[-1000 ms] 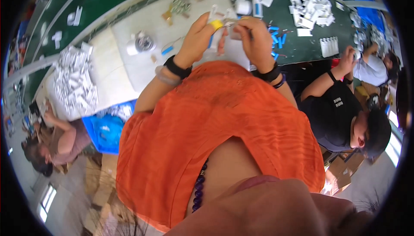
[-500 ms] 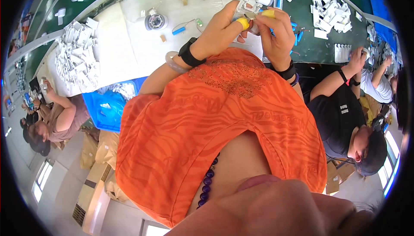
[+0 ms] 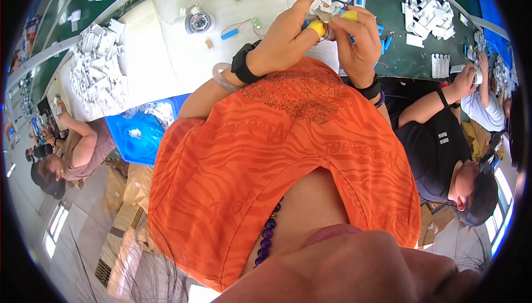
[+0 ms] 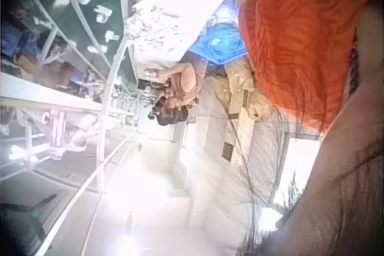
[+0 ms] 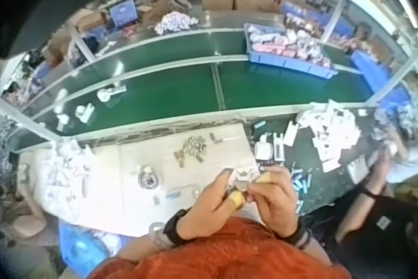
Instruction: Assemble small electronic fan components at a factory workbench using hand tools and adhesive tape.
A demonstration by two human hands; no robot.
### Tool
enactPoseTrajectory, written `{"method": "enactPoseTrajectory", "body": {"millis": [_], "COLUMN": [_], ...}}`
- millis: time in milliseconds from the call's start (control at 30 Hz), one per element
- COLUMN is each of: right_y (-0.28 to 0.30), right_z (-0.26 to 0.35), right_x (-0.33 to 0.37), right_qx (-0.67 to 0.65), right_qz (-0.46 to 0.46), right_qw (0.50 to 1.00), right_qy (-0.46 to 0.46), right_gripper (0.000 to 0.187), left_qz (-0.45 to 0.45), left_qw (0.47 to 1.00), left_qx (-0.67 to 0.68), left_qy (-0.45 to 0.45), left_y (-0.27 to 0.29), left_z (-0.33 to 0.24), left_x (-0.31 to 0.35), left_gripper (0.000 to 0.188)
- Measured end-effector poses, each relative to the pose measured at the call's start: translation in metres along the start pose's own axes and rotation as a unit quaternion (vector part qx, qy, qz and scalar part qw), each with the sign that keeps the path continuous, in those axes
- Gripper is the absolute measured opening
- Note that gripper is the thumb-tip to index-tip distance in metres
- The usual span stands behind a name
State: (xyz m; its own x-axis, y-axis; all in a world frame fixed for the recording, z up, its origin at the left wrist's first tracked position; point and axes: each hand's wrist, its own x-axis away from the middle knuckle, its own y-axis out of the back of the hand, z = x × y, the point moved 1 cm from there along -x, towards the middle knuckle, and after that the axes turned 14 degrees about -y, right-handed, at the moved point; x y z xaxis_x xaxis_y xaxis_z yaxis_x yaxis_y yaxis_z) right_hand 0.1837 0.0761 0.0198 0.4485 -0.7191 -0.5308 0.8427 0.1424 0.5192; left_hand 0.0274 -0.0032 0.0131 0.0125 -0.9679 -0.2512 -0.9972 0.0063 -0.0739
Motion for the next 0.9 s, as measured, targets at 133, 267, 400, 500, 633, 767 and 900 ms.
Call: {"method": "enactPoseTrajectory", "body": {"millis": [133,267,400,500,633,767,900], "right_y": [0.001,0.000,0.000,-0.001,0.000,0.000,-0.004], "right_z": [-0.002,-0.003,-0.008,-0.004,-0.005,-0.004,-0.003], "right_x": [0.000,0.003,0.008,0.007,0.006,0.006,0.007], "right_qx": [0.009,0.005,0.003,0.003,0.004,0.012,-0.001], "right_qz": [0.006,-0.003,-0.002,-0.001,0.004,0.002,-0.003], "right_qw": [1.000,1.000,1.000,1.000,1.000,1.000,1.000], "right_qy": [0.007,0.005,0.007,0.002,0.004,-0.004,-0.020], "right_gripper": [0.028,0.029,0.028,0.028,0.027,0.026,0.027], "left_qz": [-0.018,-0.009,-0.017,-0.016,-0.014,-0.003,-0.018], "left_qw": [0.999,1.000,0.999,1.000,1.000,1.000,0.997], "left_qx": [0.028,0.030,0.037,0.025,0.018,0.003,0.072], "left_qy": [0.001,0.003,0.011,0.008,0.007,0.010,0.006], "left_y": [-0.003,-0.003,-0.006,-0.005,-0.005,-0.003,0.001], "left_z": [0.000,-0.001,0.001,0.001,0.000,0.001,0.010], "left_x": [0.000,0.000,0.003,0.002,0.002,0.001,0.006], "left_gripper": [0.029,0.029,0.028,0.027,0.026,0.027,0.033]}}
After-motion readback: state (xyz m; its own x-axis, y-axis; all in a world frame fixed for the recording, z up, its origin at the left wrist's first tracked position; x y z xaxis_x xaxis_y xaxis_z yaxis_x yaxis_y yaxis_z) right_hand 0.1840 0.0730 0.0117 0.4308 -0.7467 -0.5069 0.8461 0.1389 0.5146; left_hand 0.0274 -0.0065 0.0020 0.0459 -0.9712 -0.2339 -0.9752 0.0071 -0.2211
